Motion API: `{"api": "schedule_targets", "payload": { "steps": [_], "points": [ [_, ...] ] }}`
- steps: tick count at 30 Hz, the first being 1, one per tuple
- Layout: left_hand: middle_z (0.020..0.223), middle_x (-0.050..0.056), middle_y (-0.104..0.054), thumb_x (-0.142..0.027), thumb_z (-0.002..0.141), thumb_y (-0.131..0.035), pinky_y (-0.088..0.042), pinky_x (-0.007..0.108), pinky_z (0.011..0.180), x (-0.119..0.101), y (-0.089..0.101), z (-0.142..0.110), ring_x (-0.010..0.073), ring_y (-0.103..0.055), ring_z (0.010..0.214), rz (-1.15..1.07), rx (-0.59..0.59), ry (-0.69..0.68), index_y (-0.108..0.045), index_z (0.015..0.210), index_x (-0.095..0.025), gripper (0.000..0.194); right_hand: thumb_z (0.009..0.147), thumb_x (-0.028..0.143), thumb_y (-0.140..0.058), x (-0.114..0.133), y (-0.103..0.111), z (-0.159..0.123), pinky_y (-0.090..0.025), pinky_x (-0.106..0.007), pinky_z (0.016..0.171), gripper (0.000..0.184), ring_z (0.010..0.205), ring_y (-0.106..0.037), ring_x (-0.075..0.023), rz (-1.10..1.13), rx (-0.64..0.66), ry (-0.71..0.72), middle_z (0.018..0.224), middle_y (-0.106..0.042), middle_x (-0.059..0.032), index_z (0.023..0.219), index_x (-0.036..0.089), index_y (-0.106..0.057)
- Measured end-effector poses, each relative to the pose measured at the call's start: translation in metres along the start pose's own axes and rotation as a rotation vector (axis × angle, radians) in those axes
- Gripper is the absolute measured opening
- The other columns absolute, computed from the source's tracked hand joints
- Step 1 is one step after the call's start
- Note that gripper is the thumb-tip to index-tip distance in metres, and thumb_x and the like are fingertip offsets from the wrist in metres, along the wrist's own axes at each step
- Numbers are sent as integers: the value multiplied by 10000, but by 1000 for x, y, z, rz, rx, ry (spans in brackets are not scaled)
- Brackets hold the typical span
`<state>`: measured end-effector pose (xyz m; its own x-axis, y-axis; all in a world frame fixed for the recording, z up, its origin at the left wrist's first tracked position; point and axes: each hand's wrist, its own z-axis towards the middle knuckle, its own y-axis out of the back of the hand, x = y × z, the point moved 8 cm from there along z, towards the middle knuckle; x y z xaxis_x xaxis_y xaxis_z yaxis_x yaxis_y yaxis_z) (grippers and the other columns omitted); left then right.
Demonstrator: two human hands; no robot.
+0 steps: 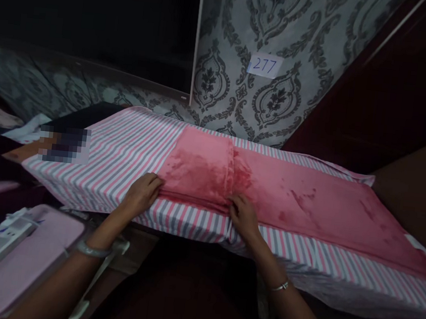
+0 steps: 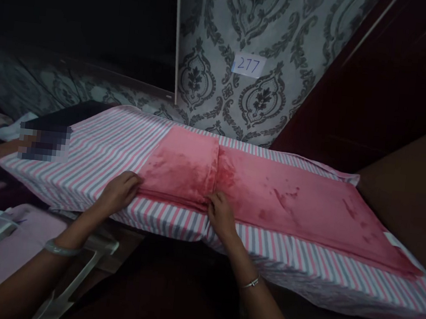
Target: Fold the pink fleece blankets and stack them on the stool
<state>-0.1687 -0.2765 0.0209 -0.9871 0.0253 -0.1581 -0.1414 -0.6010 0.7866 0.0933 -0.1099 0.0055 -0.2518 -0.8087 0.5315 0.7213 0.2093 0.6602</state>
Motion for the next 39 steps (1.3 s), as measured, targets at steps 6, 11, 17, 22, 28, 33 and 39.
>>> {"api": "schedule_targets", "payload": {
  "steps": [6, 11, 17, 22, 28, 33, 39],
  "points": [
    [1018, 99, -630, -260, 911, -527, -474, 418, 820, -18, 16, 12, 272, -577, 967, 43, -9, -33, -615, 1083, -189, 205, 902, 173, -490, 1, 2, 5, -528, -389, 828, 318, 924, -614, -238, 45, 42, 16, 984, -633, -96, 1143, 193, -696],
    [1097, 125, -652, -303, 954, -515, -463, 425, 818, -53, 1, 31, 281, -578, 1003, 14, 9, -100, -636, 1140, -183, 252, 925, 180, -494, 3, 5, 5, -530, -384, 838, 308, 945, -616, -237, 52, 38, 20, 996, -642, -90, 1154, 210, -697],
    [958, 96, -658, -233, 978, -439, -467, 405, 796, -71, -24, 32, 252, -585, 910, -11, 104, -123, -671, 1018, -194, 238, 965, 189, -470, 8, 2, -7, -539, -359, 770, 266, 868, -623, -230, -43, -35, 77, 934, -645, -92, 1081, 212, -707],
    [921, 80, -679, -273, 979, -450, -497, 394, 806, -65, -15, 46, 224, -612, 878, -121, 131, -127, -669, 928, -197, 237, 945, 159, -485, 5, -1, -11, -543, -345, 727, 272, 853, -636, -226, -6, -99, 114, 909, -647, -77, 1094, 232, -700],
    [1387, 184, -602, -251, 962, -427, -467, 494, 1064, -75, -39, 113, 306, -556, 1297, -47, 168, -52, -587, 1339, -139, 425, 914, 154, -513, 1, -4, -11, -528, -337, 730, 285, 858, -626, -225, 44, -139, 100, 904, -640, -68, 1104, 238, -708],
    [1571, 235, -383, -307, 949, -458, -338, 610, 1150, -97, -94, 148, 374, -347, 1473, 68, 321, 30, -460, 1476, -95, 568, 891, 131, -567, 0, -6, -5, -504, -322, 740, 262, 857, -616, -215, 29, -101, 64, 907, -646, -61, 1079, 228, -723],
    [1565, 203, -410, -372, 961, -364, -317, 669, 1114, -93, -142, 137, 400, -346, 1467, 166, 380, -67, -513, 1455, -137, 567, 870, 217, -693, -2, -7, 6, -488, -308, 764, 129, 854, -618, -203, -60, -30, -23, 901, -665, -42, 987, 227, -745]
  ]
}}
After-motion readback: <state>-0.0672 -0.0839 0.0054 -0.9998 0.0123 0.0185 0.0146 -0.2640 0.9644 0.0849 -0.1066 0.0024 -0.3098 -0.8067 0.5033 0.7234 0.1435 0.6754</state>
